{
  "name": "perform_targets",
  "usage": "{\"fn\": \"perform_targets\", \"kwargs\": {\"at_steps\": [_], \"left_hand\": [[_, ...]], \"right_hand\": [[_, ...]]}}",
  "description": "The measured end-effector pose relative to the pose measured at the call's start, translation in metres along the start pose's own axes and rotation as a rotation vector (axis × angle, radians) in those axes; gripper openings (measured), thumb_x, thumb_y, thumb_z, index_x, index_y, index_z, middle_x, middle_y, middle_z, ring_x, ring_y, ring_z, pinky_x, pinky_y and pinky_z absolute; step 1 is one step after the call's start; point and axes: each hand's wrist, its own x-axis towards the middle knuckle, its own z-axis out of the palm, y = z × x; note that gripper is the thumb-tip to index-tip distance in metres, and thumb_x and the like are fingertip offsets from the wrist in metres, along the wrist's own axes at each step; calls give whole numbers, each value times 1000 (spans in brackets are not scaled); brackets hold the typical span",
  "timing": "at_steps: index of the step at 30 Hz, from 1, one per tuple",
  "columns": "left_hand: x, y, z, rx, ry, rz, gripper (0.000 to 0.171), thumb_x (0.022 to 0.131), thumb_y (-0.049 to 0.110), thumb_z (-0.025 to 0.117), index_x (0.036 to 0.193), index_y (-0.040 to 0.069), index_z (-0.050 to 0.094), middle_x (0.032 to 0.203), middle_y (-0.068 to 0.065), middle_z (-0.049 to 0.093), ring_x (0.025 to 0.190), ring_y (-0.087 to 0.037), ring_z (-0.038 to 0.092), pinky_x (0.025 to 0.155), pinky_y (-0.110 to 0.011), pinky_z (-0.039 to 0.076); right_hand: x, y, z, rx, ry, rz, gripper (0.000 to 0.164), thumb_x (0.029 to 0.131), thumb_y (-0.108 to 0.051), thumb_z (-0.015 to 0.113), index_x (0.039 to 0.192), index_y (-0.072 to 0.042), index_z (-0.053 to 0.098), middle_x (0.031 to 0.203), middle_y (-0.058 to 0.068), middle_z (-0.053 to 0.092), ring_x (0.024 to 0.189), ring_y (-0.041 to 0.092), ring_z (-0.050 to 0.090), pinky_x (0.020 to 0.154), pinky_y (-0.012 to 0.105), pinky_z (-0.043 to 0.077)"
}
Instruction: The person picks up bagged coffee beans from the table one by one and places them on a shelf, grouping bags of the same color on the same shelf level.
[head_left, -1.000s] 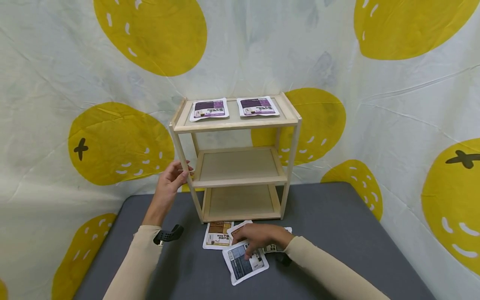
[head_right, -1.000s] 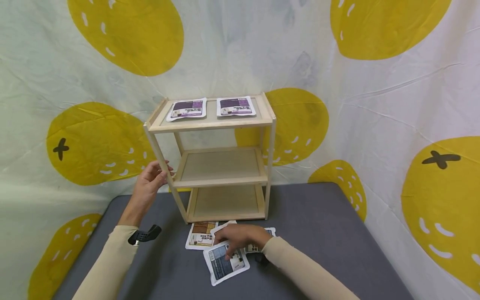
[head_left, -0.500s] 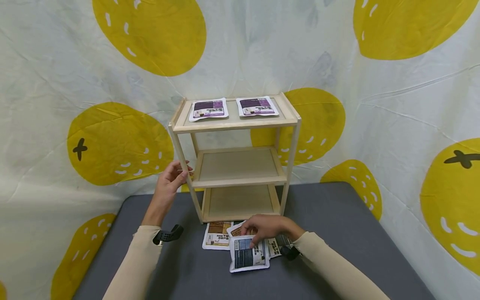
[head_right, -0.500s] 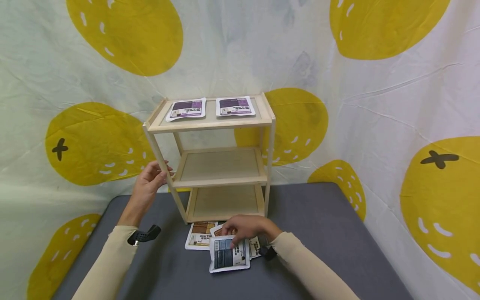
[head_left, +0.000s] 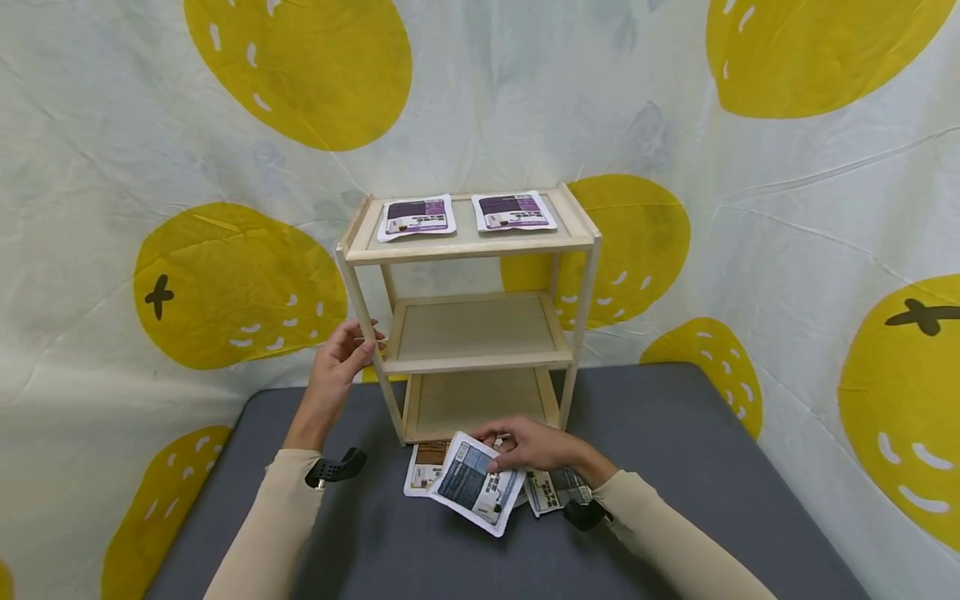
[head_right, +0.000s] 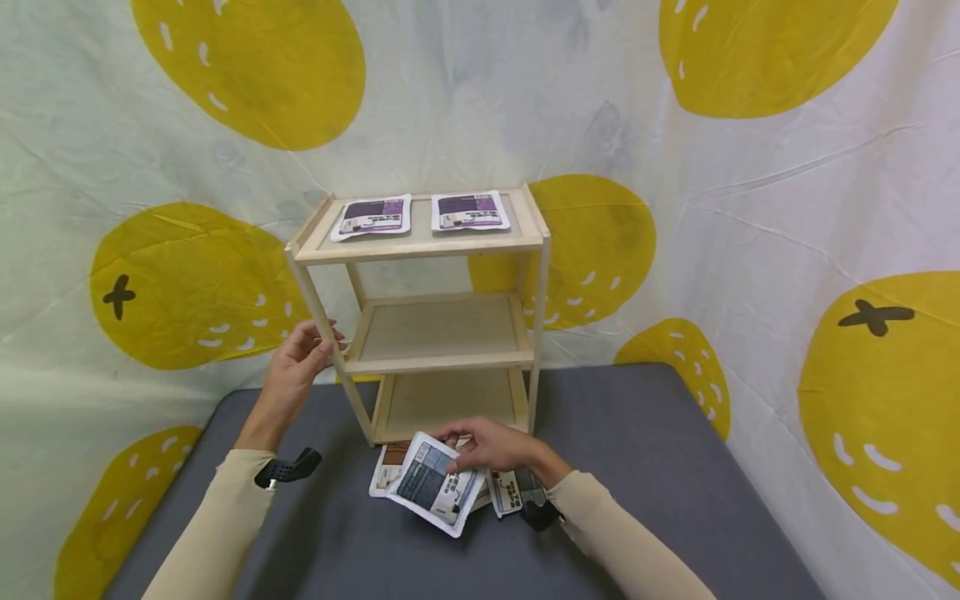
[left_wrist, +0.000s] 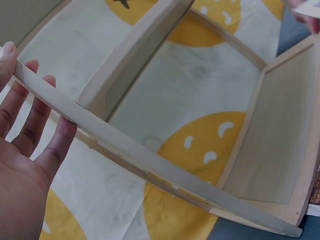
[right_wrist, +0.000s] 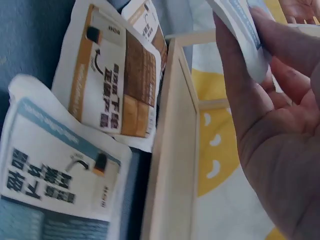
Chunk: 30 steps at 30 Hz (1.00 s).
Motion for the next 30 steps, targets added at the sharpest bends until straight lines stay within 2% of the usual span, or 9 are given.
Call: {"fn": "perform_targets", "kwargs": {"at_steps": [4,6,10,14,17,21,25,28,30], "left_hand": [[0,-1,-1,-9,0,12,31,103,14,60,134,12,57,121,-21,62,110,-34,64,91,-27,55],[0,-1,-1,-9,-3,16,31,103,14,59,134,10,57,119,-18,63,110,-33,64,91,-27,55],[1,-2,-1,-10,1,18,34,103,13,59,136,4,54,119,-19,63,109,-32,64,90,-26,56],[1,-2,-1,-11,5,15,32,103,12,59,135,7,56,120,-22,61,108,-30,64,90,-26,56],[1,-1,-1,-10,0,11,31,104,13,59,134,10,57,120,-21,61,108,-27,64,90,-26,56],[0,0,0,-14,5,3,31,103,15,59,134,11,58,120,-22,60,107,-26,64,89,-26,56],[1,0,0,-11,3,1,31,103,15,59,134,11,57,120,-22,60,109,-30,63,89,-27,56],[0,0,0,-7,1,-2,32,103,15,59,135,10,57,121,-22,60,111,-33,62,90,-27,56],[0,0,0,-5,3,-5,32,103,15,59,135,10,57,121,-21,60,110,-32,62,90,-27,55]], "right_hand": [[1,5,3,53,57,0,25,97,-11,68,121,-4,66,107,10,72,87,15,71,70,27,57],[1,7,4,65,86,-1,21,98,-12,67,117,-2,65,103,10,71,86,15,69,70,27,57],[1,10,6,206,100,0,23,101,-8,62,118,6,56,108,15,69,89,18,70,72,28,59],[1,12,10,386,112,-5,32,102,-3,56,127,13,43,118,23,68,96,20,72,77,31,60],[2,14,12,503,138,-25,52,102,0,55,147,7,29,130,26,64,99,24,73,79,35,61],[3,15,15,584,140,-75,76,103,3,52,164,-15,11,144,26,54,103,27,73,80,35,61],[3,12,15,584,142,-89,64,104,2,50,161,-10,25,148,24,49,110,26,69,85,33,59],[2,5,14,553,169,-66,53,104,-2,53,155,-6,39,145,20,50,113,24,66,87,34,59],[1,-1,12,518,188,-64,53,103,-3,57,154,-6,41,143,20,51,113,24,66,86,34,59]]}}
